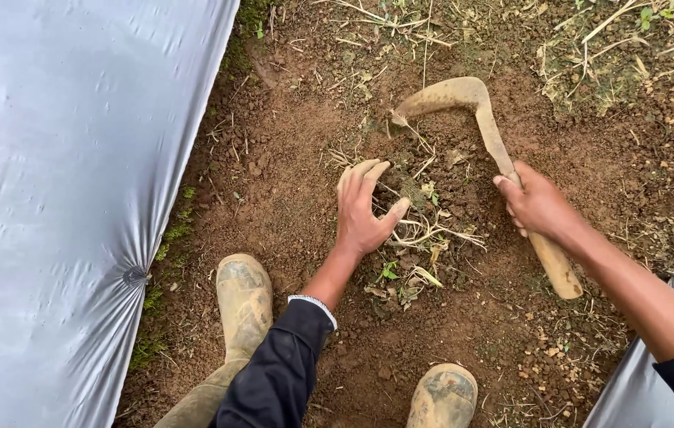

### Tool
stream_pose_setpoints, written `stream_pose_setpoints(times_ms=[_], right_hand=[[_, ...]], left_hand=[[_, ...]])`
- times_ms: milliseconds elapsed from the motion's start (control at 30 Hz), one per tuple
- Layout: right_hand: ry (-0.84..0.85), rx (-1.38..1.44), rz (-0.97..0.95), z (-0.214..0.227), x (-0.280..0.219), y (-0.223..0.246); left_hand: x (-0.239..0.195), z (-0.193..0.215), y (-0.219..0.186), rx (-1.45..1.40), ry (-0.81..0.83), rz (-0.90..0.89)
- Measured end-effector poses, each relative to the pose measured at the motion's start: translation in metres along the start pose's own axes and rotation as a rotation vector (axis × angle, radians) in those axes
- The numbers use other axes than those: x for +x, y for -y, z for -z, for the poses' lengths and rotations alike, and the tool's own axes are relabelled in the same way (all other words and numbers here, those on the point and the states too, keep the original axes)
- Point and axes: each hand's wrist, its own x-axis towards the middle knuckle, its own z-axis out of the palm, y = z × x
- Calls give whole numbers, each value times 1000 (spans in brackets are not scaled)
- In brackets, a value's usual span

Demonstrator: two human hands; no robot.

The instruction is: Clearing weeds from the soil between plastic-covered crop rows using a hand tool and gathering them into piles.

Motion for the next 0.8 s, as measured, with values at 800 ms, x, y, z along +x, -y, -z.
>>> stream_pose_setpoints(times_ms=[800], right_hand=[[210,-270,-31,21,-10,0]], left_hand=[[-112,9,-45,220,254,-10]])
